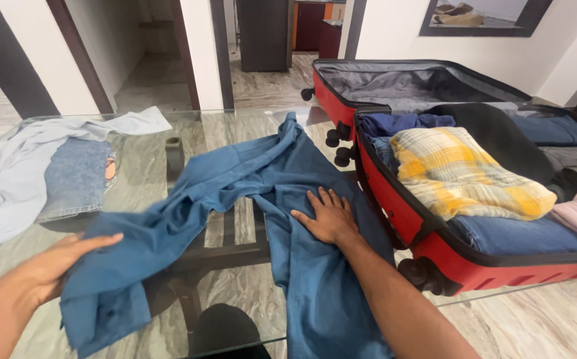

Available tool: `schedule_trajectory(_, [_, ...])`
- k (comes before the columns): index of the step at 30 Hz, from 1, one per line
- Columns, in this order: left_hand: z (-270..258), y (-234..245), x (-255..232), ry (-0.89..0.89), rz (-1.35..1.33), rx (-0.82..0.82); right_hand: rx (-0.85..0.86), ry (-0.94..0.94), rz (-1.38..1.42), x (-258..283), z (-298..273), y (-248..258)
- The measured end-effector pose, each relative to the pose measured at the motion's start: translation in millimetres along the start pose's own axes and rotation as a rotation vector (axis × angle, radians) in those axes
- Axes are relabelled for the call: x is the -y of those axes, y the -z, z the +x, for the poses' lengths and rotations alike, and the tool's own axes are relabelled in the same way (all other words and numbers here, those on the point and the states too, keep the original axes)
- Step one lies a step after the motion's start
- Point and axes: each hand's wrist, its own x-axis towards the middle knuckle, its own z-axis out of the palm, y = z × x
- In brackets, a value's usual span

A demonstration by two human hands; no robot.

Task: The person folds a maroon t-shirt and a blue shirt on a glass table and places them into a red suitcase.

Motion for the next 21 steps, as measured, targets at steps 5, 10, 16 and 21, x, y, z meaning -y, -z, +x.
schedule_trajectory(5, [21,25,-5,0.082,0.122,0.013,-0.005,0.004,0.018,-1,1,0])
schedule_trajectory(10, [40,60,-33,0.032,0.462,0.204,0.000,0.001,0.026,0,-1,0])
schedule_trajectory(16, [90,93,-75,-0.186,0.959,-0.061,0.011,-0.004,0.033,1,-2,3])
schedule_trajectory(21, [120,77,-85,-0.380,1.324,-0.414,0.008,-0.001,0.030,3,-3,6])
